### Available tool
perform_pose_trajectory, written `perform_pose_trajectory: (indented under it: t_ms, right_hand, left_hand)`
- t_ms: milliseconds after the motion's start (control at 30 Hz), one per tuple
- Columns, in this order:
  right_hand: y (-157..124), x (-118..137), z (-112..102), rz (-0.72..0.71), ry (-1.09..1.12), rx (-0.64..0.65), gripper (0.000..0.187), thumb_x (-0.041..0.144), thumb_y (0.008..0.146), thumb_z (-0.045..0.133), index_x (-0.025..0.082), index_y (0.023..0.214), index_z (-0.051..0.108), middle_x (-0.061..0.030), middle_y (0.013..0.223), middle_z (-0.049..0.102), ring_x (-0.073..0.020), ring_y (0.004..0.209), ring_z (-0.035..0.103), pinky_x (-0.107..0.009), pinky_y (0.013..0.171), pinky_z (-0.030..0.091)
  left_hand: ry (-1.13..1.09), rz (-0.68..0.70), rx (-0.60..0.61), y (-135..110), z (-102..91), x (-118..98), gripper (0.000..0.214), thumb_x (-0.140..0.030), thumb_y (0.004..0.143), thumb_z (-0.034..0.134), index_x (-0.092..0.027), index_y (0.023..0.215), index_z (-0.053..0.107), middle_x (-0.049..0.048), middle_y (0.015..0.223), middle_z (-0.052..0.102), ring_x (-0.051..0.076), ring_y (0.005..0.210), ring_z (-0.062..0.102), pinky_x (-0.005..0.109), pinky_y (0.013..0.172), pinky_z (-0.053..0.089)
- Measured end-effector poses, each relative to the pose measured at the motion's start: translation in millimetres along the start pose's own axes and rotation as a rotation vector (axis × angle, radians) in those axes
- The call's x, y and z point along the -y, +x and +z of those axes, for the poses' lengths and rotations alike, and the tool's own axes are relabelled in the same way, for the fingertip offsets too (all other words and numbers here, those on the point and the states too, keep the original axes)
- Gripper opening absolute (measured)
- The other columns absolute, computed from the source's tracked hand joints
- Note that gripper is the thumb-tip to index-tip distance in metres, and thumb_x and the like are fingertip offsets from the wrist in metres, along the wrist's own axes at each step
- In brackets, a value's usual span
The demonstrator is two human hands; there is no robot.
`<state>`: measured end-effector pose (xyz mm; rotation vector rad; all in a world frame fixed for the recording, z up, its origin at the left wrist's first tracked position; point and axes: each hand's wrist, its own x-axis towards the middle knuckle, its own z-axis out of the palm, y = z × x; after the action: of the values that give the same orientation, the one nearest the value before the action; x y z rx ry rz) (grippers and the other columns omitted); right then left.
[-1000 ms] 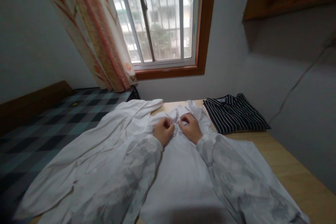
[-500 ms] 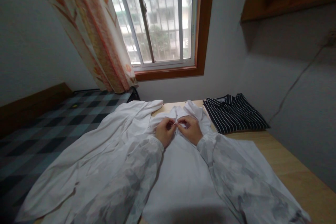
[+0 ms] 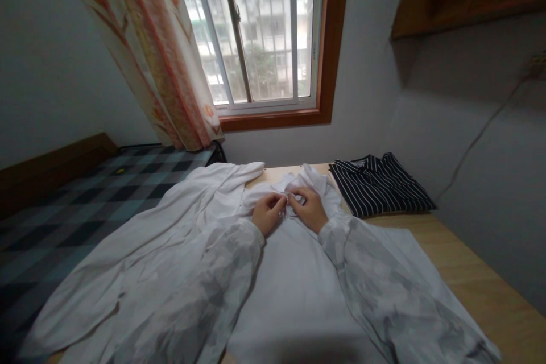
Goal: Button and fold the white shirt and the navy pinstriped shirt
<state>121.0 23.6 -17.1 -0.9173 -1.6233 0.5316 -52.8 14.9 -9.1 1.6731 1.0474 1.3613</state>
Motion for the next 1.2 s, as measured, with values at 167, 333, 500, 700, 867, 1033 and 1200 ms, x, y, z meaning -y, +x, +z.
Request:
perform_pose_trajectory:
  t_ms: [167, 333, 500, 700, 867, 1033, 1200]
  right_hand:
    - [2.6, -3.1, 1.3, -0.004, 0.083, 0.014, 0.017, 0.037, 0.097, 0.068, 0.022, 0.098, 0.076, -0.0062, 0.099, 0.079, -0.0244, 0.094, 0.074, -0.036, 0.086, 0.059]
    - [4.1, -5.6, 4.0, 0.014, 0.081, 0.059, 0.014, 0.036, 0.096, 0.066, 0.023, 0.099, 0.073, -0.006, 0.096, 0.078, -0.024, 0.091, 0.073, -0.035, 0.08, 0.059]
    - [4.5, -5.2, 5.6, 0.015, 0.068, -0.019, 0.017, 0.038, 0.097, 0.066, 0.023, 0.1, 0.072, -0.0073, 0.098, 0.078, -0.0253, 0.095, 0.073, -0.038, 0.085, 0.06]
    - [3.1, 12.9, 1.3, -0.133, 0.065, -0.014, 0.008, 0.03, 0.097, 0.068, 0.023, 0.097, 0.073, -0.0065, 0.1, 0.076, -0.0233, 0.097, 0.071, -0.038, 0.092, 0.058]
    - [2.4, 20.8, 0.6, -0.246, -0.062, 0.035, 0.005, 0.021, 0.093, 0.069, 0.024, 0.091, 0.072, -0.0057, 0.095, 0.074, -0.0253, 0.097, 0.069, -0.041, 0.092, 0.054]
    - [1.4, 10.2, 4.4, -0.174, -0.147, 0.005, 0.008, 0.018, 0.09, 0.071, 0.025, 0.092, 0.073, -0.0061, 0.094, 0.073, -0.0264, 0.095, 0.068, -0.04, 0.089, 0.053]
    - [1.4, 6.3, 4.0, -0.141, -0.141, -0.033, 0.005, 0.02, 0.092, 0.071, 0.024, 0.093, 0.073, -0.0061, 0.094, 0.072, -0.026, 0.094, 0.068, -0.039, 0.087, 0.054]
  left_hand:
    - [-0.141, -0.078, -0.048, 4.0, 1.8, 5.7, 0.045, -0.052, 0.075, 0.092, -0.018, 0.094, 0.07, 0.0038, 0.083, 0.075, 0.015, 0.069, 0.069, 0.027, 0.066, 0.054]
    - [0.009, -0.036, -0.044, 3.1, -0.8, 7.6, 0.041, -0.054, 0.079, 0.089, -0.019, 0.09, 0.071, 0.0023, 0.08, 0.073, 0.015, 0.072, 0.068, 0.028, 0.07, 0.055]
    - [0.032, -0.071, -0.096, 1.4, -4.1, 7.1, 0.041, -0.055, 0.081, 0.086, -0.02, 0.088, 0.067, 0.0007, 0.074, 0.071, 0.017, 0.066, 0.07, 0.028, 0.062, 0.053]
    - [0.14, -0.062, -0.098, -0.5, -5.2, 6.5, 0.033, -0.047, 0.083, 0.083, -0.021, 0.083, 0.062, -0.0032, 0.066, 0.065, 0.014, 0.057, 0.063, 0.026, 0.056, 0.046]
    - [0.198, -0.005, -0.086, -1.7, -5.6, 3.8, 0.018, -0.034, 0.084, 0.077, -0.021, 0.085, 0.064, -0.0028, 0.071, 0.067, 0.013, 0.062, 0.061, 0.025, 0.061, 0.047]
    - [0.135, 0.042, -0.054, -2.2, -4.5, -1.8, 0.018, -0.032, 0.083, 0.079, -0.02, 0.094, 0.069, 0.0013, 0.086, 0.075, 0.015, 0.073, 0.07, 0.027, 0.07, 0.056]
    - [0.116, 0.047, -0.051, -2.8, -5.4, -4.1, 0.021, -0.039, 0.089, 0.079, -0.02, 0.097, 0.075, 0.0054, 0.094, 0.08, 0.018, 0.079, 0.074, 0.031, 0.077, 0.06]
